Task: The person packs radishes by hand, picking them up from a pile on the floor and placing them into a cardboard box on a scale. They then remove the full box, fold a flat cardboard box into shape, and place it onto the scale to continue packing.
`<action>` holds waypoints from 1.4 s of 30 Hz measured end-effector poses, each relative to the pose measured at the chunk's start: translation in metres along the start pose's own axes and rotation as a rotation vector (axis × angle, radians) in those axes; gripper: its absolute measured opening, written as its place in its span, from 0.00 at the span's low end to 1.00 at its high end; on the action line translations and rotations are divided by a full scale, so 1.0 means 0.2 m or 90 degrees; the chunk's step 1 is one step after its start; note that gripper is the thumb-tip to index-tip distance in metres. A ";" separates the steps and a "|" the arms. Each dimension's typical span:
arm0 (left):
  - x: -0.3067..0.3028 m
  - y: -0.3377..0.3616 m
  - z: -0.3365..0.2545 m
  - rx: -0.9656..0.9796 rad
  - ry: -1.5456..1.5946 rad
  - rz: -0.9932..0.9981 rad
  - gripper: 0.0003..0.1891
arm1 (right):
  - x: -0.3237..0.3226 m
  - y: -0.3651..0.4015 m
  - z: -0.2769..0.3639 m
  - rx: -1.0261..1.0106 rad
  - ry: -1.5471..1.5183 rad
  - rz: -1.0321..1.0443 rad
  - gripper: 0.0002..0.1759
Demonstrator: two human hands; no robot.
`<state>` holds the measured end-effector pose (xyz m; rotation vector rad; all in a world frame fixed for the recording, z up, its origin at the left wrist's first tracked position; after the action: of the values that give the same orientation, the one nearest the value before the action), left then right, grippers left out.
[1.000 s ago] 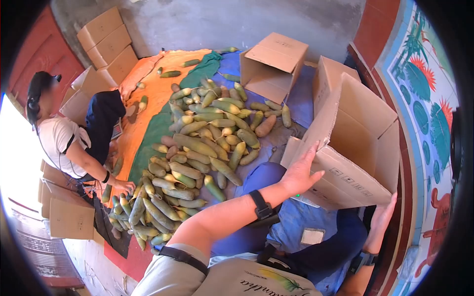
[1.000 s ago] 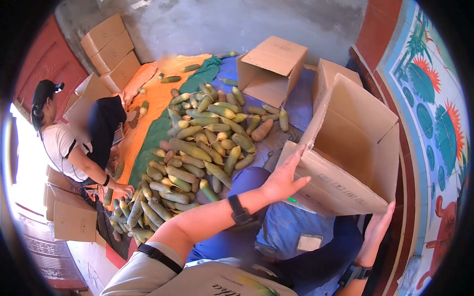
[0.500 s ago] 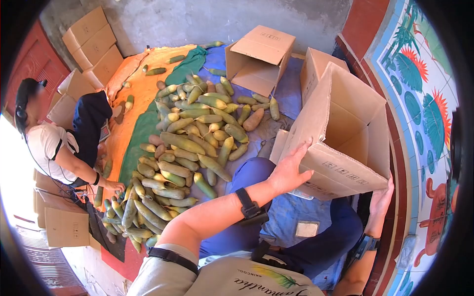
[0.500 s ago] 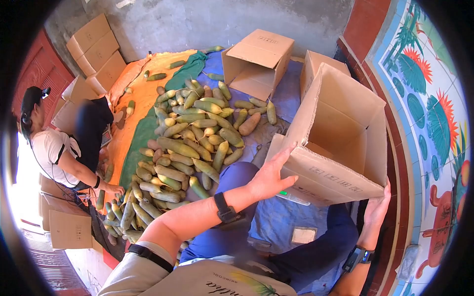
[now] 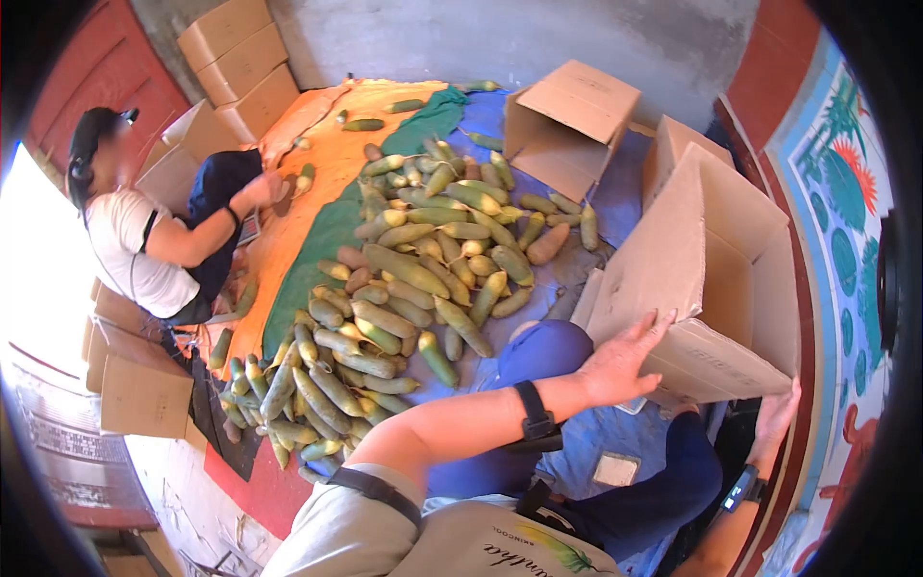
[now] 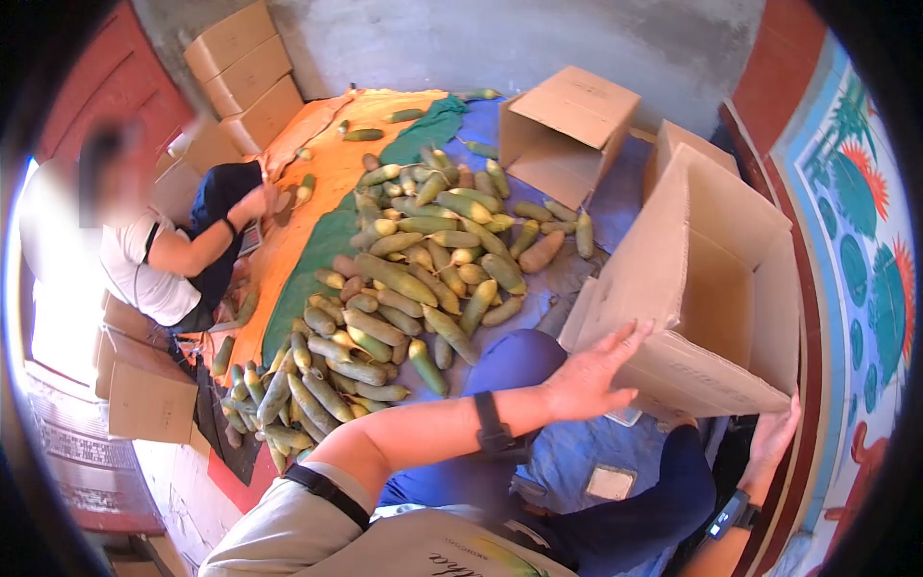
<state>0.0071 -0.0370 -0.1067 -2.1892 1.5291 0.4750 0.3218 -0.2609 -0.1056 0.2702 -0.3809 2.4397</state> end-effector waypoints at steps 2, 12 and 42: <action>0.00 0.00 -0.01 -0.017 -0.001 -0.016 0.47 | 0.00 0.00 0.00 0.002 0.025 -0.037 0.35; -0.05 0.01 0.00 -0.029 0.037 -0.071 0.45 | 0.04 0.12 0.01 -0.056 0.227 -0.199 0.40; -0.60 0.55 0.51 -0.129 -0.077 -0.511 0.32 | 0.25 0.68 -0.06 -0.167 1.107 -0.050 0.20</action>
<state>-0.1408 0.0792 -0.1493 -2.6225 0.4611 0.4821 0.1964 -0.3307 -0.1310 -1.7386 0.1294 1.6575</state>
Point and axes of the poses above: each hand's wrist, its own y-axis away from the middle knuckle, its own x-axis out of the palm, z = x × y, the point moved 4 cm from there along -y, towards the middle knuckle, and after that the axes turned 12 degrees about z, right-handed, at the moved point
